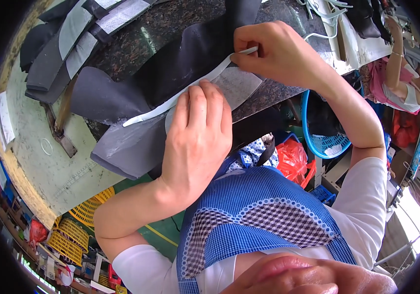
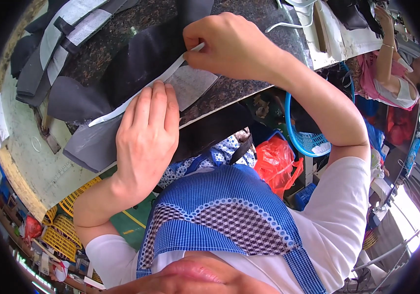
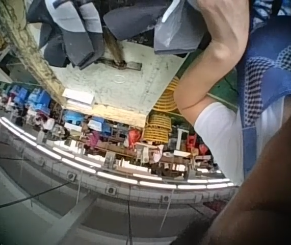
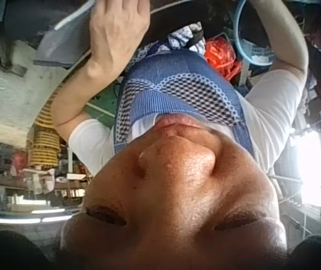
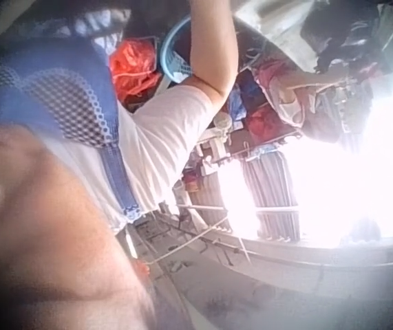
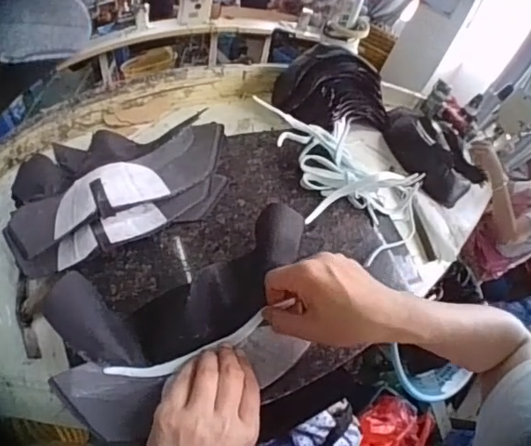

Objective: Applying adhesive reinforcement strips to the edges of black shoe upper components.

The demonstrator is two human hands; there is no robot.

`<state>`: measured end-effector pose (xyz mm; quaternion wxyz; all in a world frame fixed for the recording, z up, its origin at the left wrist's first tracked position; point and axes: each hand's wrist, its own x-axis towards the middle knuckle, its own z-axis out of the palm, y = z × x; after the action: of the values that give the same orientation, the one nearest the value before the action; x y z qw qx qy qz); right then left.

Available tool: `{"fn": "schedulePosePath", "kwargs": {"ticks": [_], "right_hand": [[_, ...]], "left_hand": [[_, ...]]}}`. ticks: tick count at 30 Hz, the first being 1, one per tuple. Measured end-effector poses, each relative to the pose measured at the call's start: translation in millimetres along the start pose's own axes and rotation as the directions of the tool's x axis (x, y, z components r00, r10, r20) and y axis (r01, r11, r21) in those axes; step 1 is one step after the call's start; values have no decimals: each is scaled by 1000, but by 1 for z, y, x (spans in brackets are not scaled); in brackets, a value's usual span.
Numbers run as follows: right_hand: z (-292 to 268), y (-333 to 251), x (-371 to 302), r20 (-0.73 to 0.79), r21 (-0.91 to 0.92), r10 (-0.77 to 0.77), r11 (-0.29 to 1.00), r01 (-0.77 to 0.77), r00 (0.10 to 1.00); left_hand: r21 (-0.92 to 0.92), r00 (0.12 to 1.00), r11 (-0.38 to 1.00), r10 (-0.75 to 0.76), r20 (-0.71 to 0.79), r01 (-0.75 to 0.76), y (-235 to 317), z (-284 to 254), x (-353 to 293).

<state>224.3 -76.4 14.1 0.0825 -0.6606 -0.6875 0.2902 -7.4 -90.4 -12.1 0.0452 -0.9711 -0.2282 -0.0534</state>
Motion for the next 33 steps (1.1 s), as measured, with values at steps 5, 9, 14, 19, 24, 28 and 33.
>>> {"fn": "schedulePosePath", "kwargs": {"ticks": [5,9,14,19,24,28,33], "right_hand": [[-3,1,0,-81,-275,17,961,-39,997],[0,38,-13,-136,284,26,959,14,990],[8,37,-11,-234,291,53,957,18,971],[2,33,-3,-288,48,82,996,-71,954],[30,38,-37,-345,-390,-442,870,302,828],[34,40,-37,-352,-401,-432,871,283,831],[-4,45,-24,-95,413,46,911,-3,994]], "left_hand": [[-68,997,996,-60,43,63,3,5,22],[-29,999,999,-40,-12,40,6,9,25],[-191,995,977,-102,-12,98,6,1,35],[-189,992,974,-120,43,126,-2,5,51],[-232,976,969,-125,-176,82,-24,3,67],[-278,915,882,-403,-26,380,-65,-2,56],[-504,922,786,-384,55,358,-47,-16,29]]}}
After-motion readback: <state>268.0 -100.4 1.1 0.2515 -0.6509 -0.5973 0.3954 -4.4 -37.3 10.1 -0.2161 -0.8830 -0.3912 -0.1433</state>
